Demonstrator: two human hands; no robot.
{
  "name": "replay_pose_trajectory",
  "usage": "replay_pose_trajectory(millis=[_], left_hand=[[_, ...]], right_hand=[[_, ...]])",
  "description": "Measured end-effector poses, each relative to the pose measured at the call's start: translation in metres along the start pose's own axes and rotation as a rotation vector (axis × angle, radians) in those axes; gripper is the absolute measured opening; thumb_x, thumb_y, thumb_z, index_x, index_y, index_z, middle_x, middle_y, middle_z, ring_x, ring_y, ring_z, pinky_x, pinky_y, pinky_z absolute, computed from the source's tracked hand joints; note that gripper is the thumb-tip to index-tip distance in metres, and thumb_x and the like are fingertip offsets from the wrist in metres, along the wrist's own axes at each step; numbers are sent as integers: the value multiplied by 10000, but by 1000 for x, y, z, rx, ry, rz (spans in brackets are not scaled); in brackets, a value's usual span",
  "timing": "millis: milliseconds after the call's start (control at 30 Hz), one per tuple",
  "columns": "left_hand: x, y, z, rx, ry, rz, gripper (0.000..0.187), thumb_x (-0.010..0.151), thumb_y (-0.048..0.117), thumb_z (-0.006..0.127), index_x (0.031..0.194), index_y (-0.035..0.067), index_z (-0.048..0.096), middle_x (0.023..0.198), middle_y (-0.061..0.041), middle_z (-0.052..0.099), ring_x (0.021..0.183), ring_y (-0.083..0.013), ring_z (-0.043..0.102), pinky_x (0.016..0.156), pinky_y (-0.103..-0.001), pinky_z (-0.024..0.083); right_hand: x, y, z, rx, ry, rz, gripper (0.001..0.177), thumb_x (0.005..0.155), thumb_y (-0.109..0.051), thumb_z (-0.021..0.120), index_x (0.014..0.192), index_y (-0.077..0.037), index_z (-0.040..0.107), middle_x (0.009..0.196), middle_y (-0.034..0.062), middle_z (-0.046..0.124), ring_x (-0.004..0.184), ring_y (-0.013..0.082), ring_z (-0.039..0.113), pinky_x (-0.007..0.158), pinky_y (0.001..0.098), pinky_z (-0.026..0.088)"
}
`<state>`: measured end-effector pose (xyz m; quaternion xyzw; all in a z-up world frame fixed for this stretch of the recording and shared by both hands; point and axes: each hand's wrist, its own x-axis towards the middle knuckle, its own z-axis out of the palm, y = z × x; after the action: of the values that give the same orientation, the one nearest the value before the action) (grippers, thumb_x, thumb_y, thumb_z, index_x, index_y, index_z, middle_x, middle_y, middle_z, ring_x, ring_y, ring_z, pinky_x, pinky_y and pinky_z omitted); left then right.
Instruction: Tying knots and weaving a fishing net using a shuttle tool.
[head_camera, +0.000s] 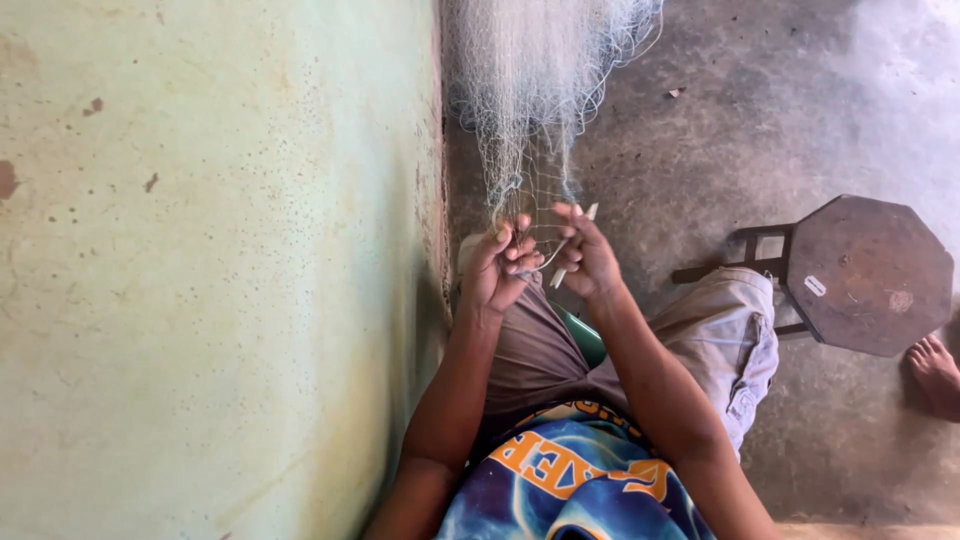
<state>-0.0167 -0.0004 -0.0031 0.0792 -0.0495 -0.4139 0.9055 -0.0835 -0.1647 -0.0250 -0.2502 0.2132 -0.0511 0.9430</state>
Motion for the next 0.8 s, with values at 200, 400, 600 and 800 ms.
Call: replay_pose_trajectory(millis=[200, 400, 600, 800], left_hand=[[15, 28, -52, 50, 85, 89, 119, 1026, 88, 659, 926, 152, 647, 1314, -5, 722, 954, -98, 673, 778, -195, 556], [17, -3, -87, -25, 201, 103, 77, 1034, 179, 689, 1041, 211, 759, 1164, -20, 772, 966, -167, 739, 972, -426, 605], [23, 8, -84, 16, 98, 29, 153, 1072, 308, 635, 1108, 172, 695, 770, -13, 651, 722, -178, 696, 787, -418, 627], [16, 11, -53, 111, 139, 64, 19, 1061, 157, 627, 1076, 168, 631, 918, 16, 621, 655, -81, 564, 605, -238, 505]], right_hand=[[-43, 3, -19, -103, 20, -213, 121, 1121, -261, 542, 1157, -164, 602, 867, 4, 693, 454, 35, 371, 380, 151, 310], [-67, 14, -42, -124, 106, -239, 128, 1123, -240, 549, 1163, -129, 600, 928, 69, 735, 413, 41, 342, 353, 159, 286], [-61, 14, -45, -163, 130, -231, 113, 1111, -216, 567, 1151, -116, 600, 918, 96, 732, 413, 46, 348, 350, 165, 289], [-60, 11, -41, -169, 136, -237, 117, 1106, -217, 580, 1146, -110, 608, 919, 100, 733, 415, 39, 346, 356, 158, 294]])
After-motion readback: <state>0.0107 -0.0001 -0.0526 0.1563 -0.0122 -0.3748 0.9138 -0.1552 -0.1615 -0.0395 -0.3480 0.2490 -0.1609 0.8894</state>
